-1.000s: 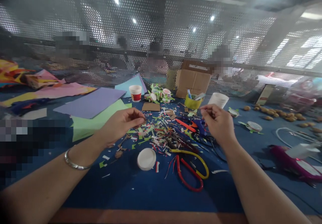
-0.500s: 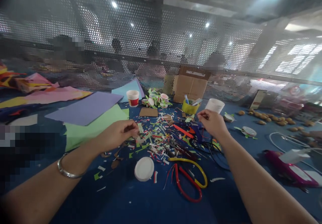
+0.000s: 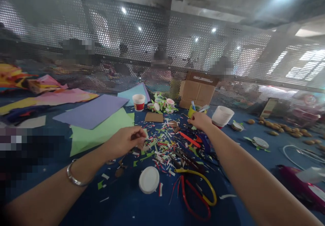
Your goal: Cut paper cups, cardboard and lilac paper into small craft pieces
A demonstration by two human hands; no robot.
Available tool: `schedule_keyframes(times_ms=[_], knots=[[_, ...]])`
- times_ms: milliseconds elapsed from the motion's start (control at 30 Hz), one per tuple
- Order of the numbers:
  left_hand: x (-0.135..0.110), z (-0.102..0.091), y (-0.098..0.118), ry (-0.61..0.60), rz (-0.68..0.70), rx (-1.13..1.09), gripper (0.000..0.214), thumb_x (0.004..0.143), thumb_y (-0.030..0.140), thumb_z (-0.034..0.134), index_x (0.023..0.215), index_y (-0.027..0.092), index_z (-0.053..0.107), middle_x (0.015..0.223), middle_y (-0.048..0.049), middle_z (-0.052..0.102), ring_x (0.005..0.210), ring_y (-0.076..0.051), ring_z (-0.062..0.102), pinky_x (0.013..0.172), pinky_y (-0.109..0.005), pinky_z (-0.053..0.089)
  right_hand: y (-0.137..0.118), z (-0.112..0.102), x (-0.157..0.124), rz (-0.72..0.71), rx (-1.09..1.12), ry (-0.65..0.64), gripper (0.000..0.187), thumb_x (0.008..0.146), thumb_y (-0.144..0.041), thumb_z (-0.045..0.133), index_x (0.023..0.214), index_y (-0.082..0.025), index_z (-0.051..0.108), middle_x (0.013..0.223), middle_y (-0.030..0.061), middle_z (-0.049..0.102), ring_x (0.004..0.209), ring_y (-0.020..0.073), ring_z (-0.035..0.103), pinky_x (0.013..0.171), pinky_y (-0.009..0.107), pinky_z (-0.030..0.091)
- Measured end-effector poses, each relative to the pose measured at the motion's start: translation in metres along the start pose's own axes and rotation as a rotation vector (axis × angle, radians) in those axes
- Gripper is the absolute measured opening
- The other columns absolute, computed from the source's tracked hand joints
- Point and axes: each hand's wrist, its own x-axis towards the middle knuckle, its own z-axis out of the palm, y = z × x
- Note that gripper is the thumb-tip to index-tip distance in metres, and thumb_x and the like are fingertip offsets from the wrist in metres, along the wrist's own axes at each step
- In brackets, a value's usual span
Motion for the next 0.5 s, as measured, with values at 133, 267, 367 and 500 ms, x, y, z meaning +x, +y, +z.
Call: schedule_keyframes(times_ms=[133,267,367,500], knots=[[-0.002,-0.001,0.004,-0.025,-0.015,0.021,0.015,0.084,0.033,0.056,0.086,0.021,0.065,0.079,-0.006,0.073,0.07,-0.02,0.065,0.063,-0.029,0.042,-0.002,0.0,0.007,-0.018,-0.057,-0.034,0.034,0.098,-0.034,0.062,0.128,-0.019,0.061,0.13,0.0103,0.063,0.107,0.0233,0.066,0.09,0.045,0.057],[-0.004,-0.001,0.006,-0.061,-0.031,0.033,0.017,0.086,0.035,0.054,0.084,0.021,0.064,0.074,-0.0053,0.073,0.064,-0.019,0.064,0.06,-0.03,0.04,-0.001,-0.012,0.008,-0.046,-0.076,-0.014,0.033,0.098,-0.034,0.062,0.127,-0.019,0.062,0.129,0.0101,0.063,0.107,0.0233,0.066,0.09,0.044,0.057],[-0.004,0.0,0.006,-0.043,-0.032,0.045,0.018,0.087,0.036,0.054,0.082,0.022,0.063,0.073,-0.0051,0.071,0.064,-0.02,0.062,0.059,-0.03,0.038,0.003,-0.032,0.014,-0.049,-0.069,0.09,0.032,0.098,-0.034,0.061,0.127,-0.019,0.062,0.13,0.01,0.063,0.107,0.0231,0.066,0.09,0.044,0.057],[-0.003,0.004,0.002,-0.021,-0.029,0.024,0.019,0.088,0.038,0.053,0.082,0.022,0.061,0.072,-0.0032,0.07,0.063,-0.018,0.061,0.058,-0.029,0.039,0.009,-0.068,0.034,-0.047,-0.03,0.316,0.032,0.098,-0.034,0.062,0.127,-0.02,0.062,0.129,0.0097,0.063,0.108,0.0232,0.065,0.09,0.043,0.057]])
